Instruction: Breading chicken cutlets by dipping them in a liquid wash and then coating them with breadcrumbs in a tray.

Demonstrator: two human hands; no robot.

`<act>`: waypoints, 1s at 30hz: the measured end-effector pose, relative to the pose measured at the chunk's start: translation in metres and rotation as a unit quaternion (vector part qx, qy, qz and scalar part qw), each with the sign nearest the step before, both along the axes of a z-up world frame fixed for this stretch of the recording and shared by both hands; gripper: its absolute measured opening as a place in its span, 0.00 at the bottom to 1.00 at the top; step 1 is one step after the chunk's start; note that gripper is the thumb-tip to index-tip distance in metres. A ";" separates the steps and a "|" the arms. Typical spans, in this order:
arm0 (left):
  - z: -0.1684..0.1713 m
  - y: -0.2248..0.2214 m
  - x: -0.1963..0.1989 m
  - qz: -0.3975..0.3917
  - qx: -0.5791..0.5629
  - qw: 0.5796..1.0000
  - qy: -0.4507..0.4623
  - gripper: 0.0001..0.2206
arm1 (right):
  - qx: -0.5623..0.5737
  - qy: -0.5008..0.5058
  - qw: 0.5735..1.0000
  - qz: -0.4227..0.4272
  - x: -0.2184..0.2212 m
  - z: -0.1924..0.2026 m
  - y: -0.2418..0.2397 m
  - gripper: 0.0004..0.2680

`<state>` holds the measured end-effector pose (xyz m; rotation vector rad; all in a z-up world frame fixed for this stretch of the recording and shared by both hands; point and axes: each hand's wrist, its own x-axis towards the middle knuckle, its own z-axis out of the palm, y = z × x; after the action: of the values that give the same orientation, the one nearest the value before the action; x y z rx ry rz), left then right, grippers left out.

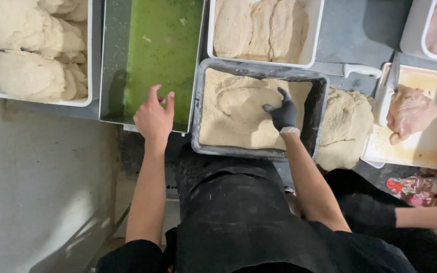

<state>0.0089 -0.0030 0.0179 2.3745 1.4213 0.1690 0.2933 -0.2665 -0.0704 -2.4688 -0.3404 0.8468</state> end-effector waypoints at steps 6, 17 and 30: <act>-0.001 0.005 -0.002 0.002 -0.020 0.999 -0.037 0.20 | -0.126 -0.206 0.965 0.102 0.004 0.099 -0.004 0.29; -0.002 0.005 -0.004 -0.019 -0.009 1.000 -0.018 0.20 | 0.080 -0.335 0.810 0.474 0.013 0.134 0.002 0.10; -0.011 0.008 -0.004 -0.026 -0.025 0.999 0.036 0.21 | 0.184 0.181 0.802 0.539 -0.069 -0.020 -0.035 0.19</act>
<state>0.0048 0.0048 0.0072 2.3954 1.3772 0.0332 0.2242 -0.3019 -0.0907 -1.5389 -1.6596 1.4553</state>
